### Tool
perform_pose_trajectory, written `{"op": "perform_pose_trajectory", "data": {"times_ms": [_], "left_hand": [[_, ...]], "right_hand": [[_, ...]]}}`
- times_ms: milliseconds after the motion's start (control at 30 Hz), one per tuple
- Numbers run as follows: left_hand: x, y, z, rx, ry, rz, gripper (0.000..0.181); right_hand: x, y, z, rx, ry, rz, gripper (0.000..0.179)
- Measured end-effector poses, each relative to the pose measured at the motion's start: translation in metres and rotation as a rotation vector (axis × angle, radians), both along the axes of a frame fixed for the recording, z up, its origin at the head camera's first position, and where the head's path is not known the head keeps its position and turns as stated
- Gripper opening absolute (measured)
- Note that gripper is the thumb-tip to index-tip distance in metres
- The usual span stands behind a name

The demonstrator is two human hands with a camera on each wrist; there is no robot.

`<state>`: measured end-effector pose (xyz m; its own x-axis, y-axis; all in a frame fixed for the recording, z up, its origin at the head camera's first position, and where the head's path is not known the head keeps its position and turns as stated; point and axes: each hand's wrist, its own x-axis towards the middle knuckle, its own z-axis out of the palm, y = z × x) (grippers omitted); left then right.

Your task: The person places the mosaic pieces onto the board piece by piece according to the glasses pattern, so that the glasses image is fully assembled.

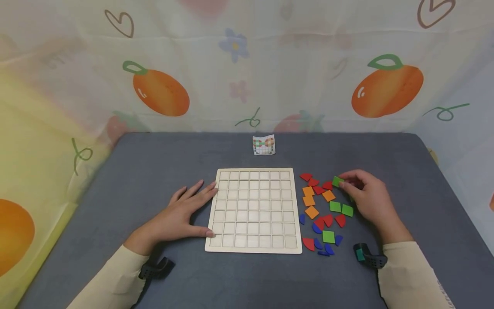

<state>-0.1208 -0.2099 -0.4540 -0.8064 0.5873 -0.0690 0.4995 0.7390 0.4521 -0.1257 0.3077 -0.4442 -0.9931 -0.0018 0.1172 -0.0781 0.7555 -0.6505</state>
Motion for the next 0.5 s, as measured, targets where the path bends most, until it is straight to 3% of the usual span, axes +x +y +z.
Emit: {"op": "perform_pose_trajectory", "data": {"times_ms": [267, 500], "left_hand": [[-0.001, 0.0, -0.001, -0.004, 0.0, -0.003, 0.119], [-0.001, 0.0, -0.001, -0.008, 0.002, -0.001, 0.119]], "right_hand": [[0.006, -0.021, 0.018, -0.051, 0.029, -0.007, 0.027], [0.011, -0.047, 0.033, -0.11, 0.027, 0.08, 0.025]]}}
